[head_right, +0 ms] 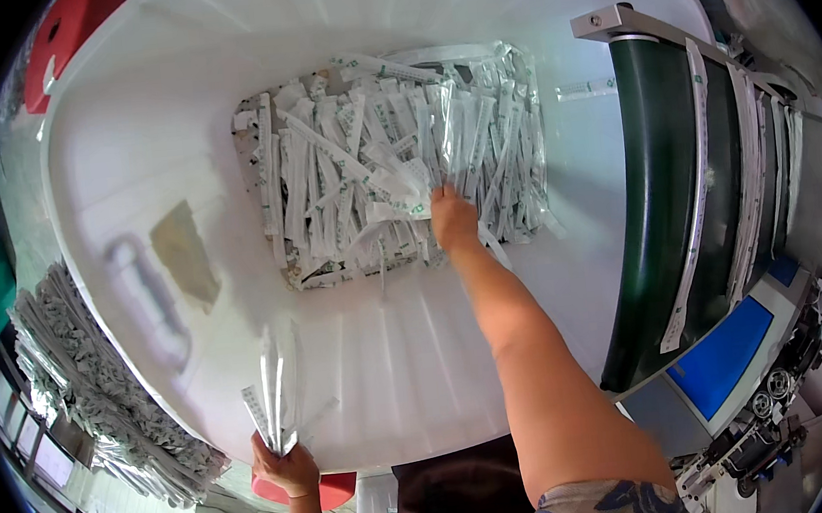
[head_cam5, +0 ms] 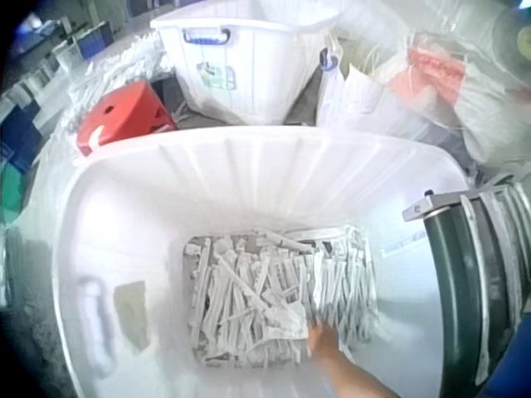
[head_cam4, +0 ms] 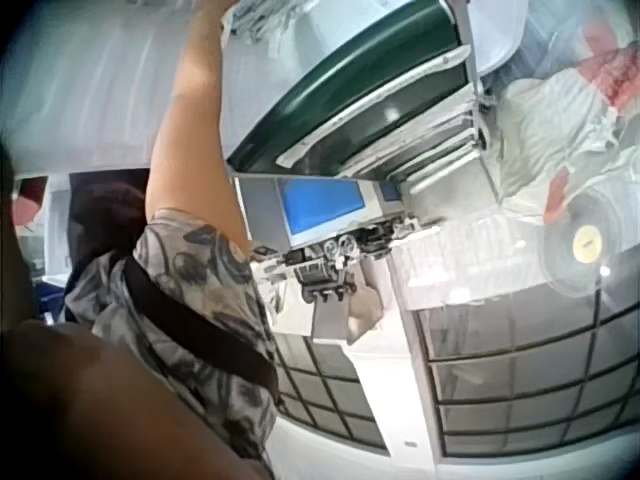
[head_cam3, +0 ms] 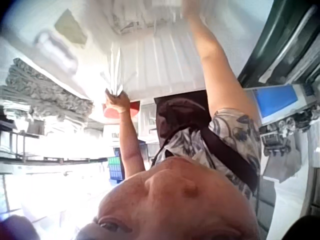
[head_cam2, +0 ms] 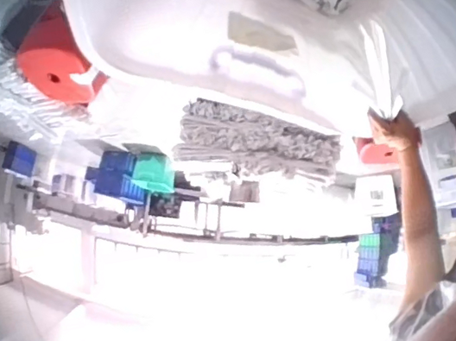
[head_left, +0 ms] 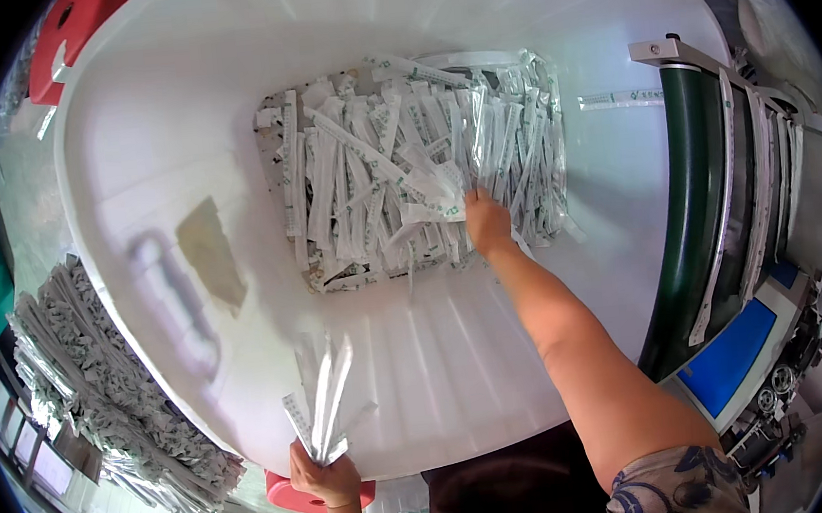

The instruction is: The person gathers bundles of black straws from a large white bin, carries them to a packaging machine, and places them onto the intake belt. They also collect individually wrapped straws from the machine output and place them into a separate white plastic bin, occasionally rearranging straws inside a large storage bag.

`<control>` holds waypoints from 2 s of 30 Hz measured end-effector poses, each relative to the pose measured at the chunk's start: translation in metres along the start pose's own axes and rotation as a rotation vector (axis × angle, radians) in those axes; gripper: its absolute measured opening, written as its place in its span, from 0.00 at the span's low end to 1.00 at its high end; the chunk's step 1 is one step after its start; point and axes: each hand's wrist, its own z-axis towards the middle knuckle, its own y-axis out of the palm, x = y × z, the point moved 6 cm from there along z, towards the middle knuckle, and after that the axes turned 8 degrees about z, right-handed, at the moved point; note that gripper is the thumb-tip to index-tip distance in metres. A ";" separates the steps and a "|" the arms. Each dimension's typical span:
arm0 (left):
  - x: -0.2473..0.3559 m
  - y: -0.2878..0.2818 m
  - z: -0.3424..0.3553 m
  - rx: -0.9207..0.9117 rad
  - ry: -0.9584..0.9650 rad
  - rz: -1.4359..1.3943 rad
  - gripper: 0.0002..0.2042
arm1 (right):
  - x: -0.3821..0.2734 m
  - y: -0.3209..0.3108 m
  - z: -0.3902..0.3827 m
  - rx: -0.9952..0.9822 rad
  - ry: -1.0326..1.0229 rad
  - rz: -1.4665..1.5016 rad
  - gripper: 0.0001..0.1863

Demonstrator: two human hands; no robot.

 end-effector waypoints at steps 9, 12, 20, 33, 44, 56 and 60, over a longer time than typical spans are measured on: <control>0.004 -0.002 0.003 0.018 0.030 -0.034 0.07 | -0.044 -0.021 -0.007 -0.099 0.156 0.109 0.07; 0.003 -0.002 0.003 0.008 0.052 -0.047 0.08 | -0.083 -0.048 0.008 -0.096 0.087 0.093 0.10; 0.004 -0.003 0.004 0.035 0.115 -0.091 0.10 | -0.118 0.017 -0.022 -0.209 -0.284 0.005 0.06; 0.003 -0.006 0.002 0.037 0.093 -0.080 0.11 | -0.218 -0.084 -0.188 -0.489 -0.647 0.198 0.08; 0.004 -0.008 0.001 0.004 0.050 -0.042 0.11 | -0.129 -0.046 -0.125 -0.412 -0.268 0.295 0.08; -0.046 0.028 0.007 -0.110 -0.338 -0.542 0.08 | -0.150 -0.210 -0.212 -0.392 0.348 1.222 0.13; 0.074 -0.041 -0.024 -0.716 -0.458 -1.232 0.15 | -0.135 -0.240 -0.248 -0.151 0.271 1.289 0.15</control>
